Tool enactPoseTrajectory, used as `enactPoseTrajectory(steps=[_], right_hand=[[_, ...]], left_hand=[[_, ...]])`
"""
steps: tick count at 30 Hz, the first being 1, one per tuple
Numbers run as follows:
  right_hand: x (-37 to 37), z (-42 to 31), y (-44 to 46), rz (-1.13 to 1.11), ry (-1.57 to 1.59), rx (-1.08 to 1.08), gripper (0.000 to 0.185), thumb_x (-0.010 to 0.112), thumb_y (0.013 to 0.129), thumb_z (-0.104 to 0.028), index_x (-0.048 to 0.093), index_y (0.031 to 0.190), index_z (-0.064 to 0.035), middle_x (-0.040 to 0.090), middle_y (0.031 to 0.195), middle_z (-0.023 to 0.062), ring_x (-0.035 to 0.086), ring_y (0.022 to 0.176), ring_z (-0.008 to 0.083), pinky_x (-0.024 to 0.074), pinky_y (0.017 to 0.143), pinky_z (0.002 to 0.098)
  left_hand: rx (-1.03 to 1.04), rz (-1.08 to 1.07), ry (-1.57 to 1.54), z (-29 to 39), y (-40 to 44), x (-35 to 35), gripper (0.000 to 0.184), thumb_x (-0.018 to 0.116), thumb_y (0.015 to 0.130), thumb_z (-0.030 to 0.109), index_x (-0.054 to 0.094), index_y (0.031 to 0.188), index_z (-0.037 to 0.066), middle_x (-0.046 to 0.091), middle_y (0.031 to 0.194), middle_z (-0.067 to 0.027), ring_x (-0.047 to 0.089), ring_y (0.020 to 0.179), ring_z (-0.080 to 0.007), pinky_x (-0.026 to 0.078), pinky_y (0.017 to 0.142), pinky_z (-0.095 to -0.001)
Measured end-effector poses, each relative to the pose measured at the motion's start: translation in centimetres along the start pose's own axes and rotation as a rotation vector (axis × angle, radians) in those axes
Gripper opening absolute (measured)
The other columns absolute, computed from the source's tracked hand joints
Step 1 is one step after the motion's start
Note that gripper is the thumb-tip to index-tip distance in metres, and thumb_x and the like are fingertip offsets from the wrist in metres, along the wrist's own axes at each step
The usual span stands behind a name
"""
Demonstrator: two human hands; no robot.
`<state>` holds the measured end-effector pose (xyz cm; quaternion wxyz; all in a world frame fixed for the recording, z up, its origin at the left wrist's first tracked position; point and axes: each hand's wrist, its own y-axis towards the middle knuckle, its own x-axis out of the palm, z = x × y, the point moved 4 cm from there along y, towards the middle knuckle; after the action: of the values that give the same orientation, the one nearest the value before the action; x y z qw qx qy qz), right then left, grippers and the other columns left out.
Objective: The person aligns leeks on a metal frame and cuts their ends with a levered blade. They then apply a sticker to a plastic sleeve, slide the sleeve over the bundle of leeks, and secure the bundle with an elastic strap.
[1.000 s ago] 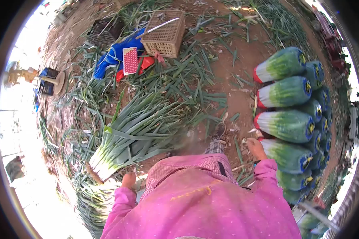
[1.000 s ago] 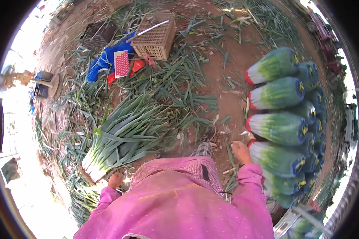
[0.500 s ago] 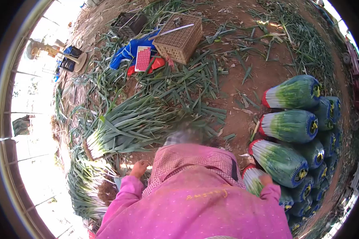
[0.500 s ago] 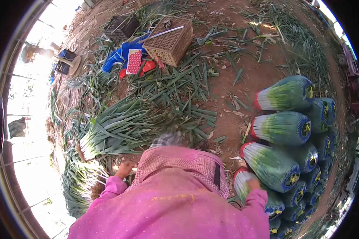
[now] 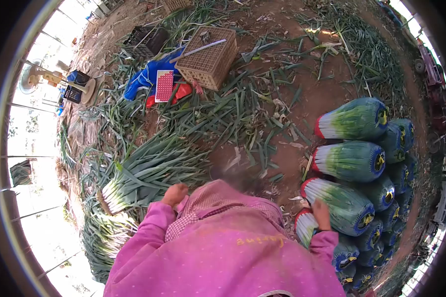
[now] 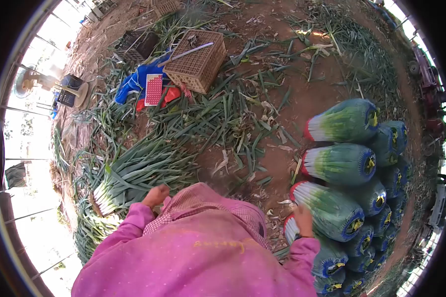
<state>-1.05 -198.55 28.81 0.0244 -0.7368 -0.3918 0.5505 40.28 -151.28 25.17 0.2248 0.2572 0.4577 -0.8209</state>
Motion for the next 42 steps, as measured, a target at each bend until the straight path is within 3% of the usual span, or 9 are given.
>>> enactPoseTrajectory(steps=[3,5,10,13,16,20,28,37,42], right_hand=[[13.6,11.6,-3.5,-0.094,-0.13,-0.283,0.038,0.054,0.087,-0.038,0.063,0.082,-0.0006,0.064,0.087,0.0208,0.06,0.081,0.0392,0.047,0.07,0.0465],[15.4,7.4,-4.5,-0.614,-0.063,-0.192,0.037,0.055,0.086,-0.035,0.065,0.083,0.0,0.065,0.087,0.0223,0.062,0.081,0.0378,0.048,0.07,0.0442],[11.6,-3.1,-0.7,-0.348,0.229,0.101,0.034,0.057,0.084,-0.03,0.067,0.095,0.0007,0.067,0.088,0.0198,0.065,0.086,0.0285,0.0488,0.076,0.0369],[9.3,-3.5,3.5,-0.227,0.201,0.118,0.035,0.06,0.082,-0.028,0.066,0.098,0.0028,0.068,0.088,0.0161,0.064,0.085,0.0219,0.0487,0.077,0.0342],[5.2,-8.1,7.7,-0.155,0.231,0.047,0.032,0.06,0.082,-0.028,0.066,0.095,0.0013,0.066,0.08,0.0131,0.062,0.078,0.0201,0.0481,0.072,0.0352],[3.0,-13.4,19.3,-0.498,-0.23,-0.005,0.043,0.059,0.08,-0.033,0.064,0.107,-0.0009,0.066,0.099,0.0209,0.064,0.094,0.0333,0.0481,0.084,0.0386],[-6.9,-25.0,39.2,-0.288,0.142,-0.386,0.044,0.061,0.086,-0.029,0.059,0.114,0.0051,0.066,0.103,0.0183,0.064,0.098,0.0253,0.0479,0.086,0.0327],[-17.2,-12.7,44.1,-0.477,-0.452,-0.215,0.032,0.061,0.079,-0.029,0.066,0.089,0.001,0.066,0.085,0.0203,0.064,0.078,0.0277,0.048,0.072,0.0407],[-17.3,-25.6,49.4,-0.249,-0.364,-0.53,0.041,0.061,0.082,-0.029,0.061,0.11,0.0012,0.064,0.103,0.0225,0.061,0.1,0.0343,0.0473,0.087,0.0389]], left_hand=[[-0.039,0.143,-0.348,-2.5,2.7,-3.9,0.036,0.052,0.085,0.031,0.065,0.106,0.005,0.066,0.096,-0.0202,0.063,0.092,-0.0367,0.049,0.082,-0.0412],[-0.127,0.127,-0.273,-5.8,1.8,-5.5,0.034,0.051,0.085,0.029,0.065,0.105,0.005,0.067,0.096,-0.0203,0.063,0.092,-0.0362,0.049,0.082,-0.0418],[-0.389,0.107,0.031,-18.4,-1.3,-3.0,0.032,0.051,0.084,0.029,0.066,0.094,0.003,0.065,0.095,-0.0235,0.062,0.093,-0.0397,0.049,0.081,-0.0462],[0.006,-0.215,0.354,-18.9,-0.8,-1.0,0.033,0.052,0.084,0.031,0.067,0.095,0.003,0.065,0.097,-0.023,0.062,0.093,-0.0399,0.049,0.081,-0.0456],[-0.362,-0.026,-0.123,-12.9,0.3,-3.5,0.032,0.054,0.084,0.028,0.067,0.101,0.004,0.067,0.099,-0.0195,0.063,0.095,-0.0351,0.05,0.082,-0.042],[-0.325,0.191,-0.5,-8.1,2.2,-4.6,0.033,0.058,0.084,0.025,0.064,0.108,0.003,0.068,0.1,-0.0171,0.065,0.095,-0.0297,0.049,0.085,-0.0354],[-0.865,0.176,-0.411,-4.5,-2.2,5.3,0.041,0.057,0.08,0.042,0.07,0.09,0.004,0.067,0.095,-0.0194,0.064,0.093,-0.0362,0.05,0.083,-0.0426],[-0.542,0.195,-0.662,12.0,9.1,8.7,0.038,0.053,0.082,0.034,0.068,0.104,0.007,0.066,0.102,-0.0202,0.061,0.101,-0.0361,0.047,0.088,-0.0414],[-0.491,0.224,-0.651,12.8,12.7,9.7,0.038,0.057,0.08,0.03,0.067,0.104,0.003,0.066,0.101,-0.021,0.062,0.097,-0.0356,0.048,0.086,-0.0401]])
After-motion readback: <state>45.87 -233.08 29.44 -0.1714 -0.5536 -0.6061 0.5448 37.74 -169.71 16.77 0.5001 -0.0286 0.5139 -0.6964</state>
